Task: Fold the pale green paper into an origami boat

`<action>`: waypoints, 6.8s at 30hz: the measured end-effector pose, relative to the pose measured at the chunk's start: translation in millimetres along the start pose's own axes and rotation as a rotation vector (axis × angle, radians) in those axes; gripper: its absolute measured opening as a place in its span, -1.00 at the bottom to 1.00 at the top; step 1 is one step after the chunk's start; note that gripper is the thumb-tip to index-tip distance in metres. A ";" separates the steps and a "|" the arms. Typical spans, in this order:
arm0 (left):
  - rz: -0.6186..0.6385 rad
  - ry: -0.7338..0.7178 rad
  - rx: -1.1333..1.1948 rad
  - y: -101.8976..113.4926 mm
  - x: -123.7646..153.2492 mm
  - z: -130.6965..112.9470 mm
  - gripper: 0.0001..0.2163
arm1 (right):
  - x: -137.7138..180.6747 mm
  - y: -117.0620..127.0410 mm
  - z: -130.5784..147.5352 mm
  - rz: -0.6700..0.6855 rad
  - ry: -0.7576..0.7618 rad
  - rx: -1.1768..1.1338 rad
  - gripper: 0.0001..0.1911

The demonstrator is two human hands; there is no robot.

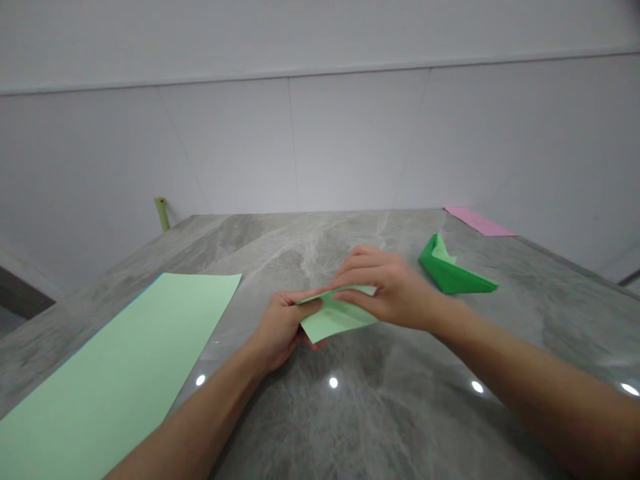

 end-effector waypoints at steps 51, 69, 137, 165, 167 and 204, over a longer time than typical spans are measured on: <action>-0.914 -0.531 -0.607 41.9 21.8 -39.9 -0.65 | 66.2 -42.8 -73.7 -0.493 -1.057 -0.550 -0.68; 0.057 0.042 -0.128 25.5 0.4 -7.5 -0.63 | 49.4 -55.8 -46.6 0.016 -0.922 -0.881 -0.75; -0.522 -0.437 -0.245 35.4 2.4 -24.8 -0.79 | 65.1 -71.2 -50.5 -0.573 -0.915 -0.570 -0.73; -0.466 -0.443 -0.235 31.4 1.8 -24.5 -0.76 | 68.1 -82.7 -49.8 -0.497 -0.951 -0.835 -0.59; -0.460 -0.449 -0.245 31.8 0.4 -23.8 -0.76 | 68.5 -81.9 -48.9 -0.515 -0.980 -0.830 -0.60; -0.384 -0.423 -0.274 29.3 -0.8 -21.2 -0.79 | 69.4 -78.6 -45.4 -0.556 -1.099 -0.775 -0.68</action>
Point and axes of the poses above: each hand's wrist, its own x-axis away from the middle knuckle, its own y-axis out of the back of the hand, z = x × y, the point moved 5 cm from there along -x, towards the middle knuckle, and after that the axes turned 12 degrees about y, right-handed, at the moved point
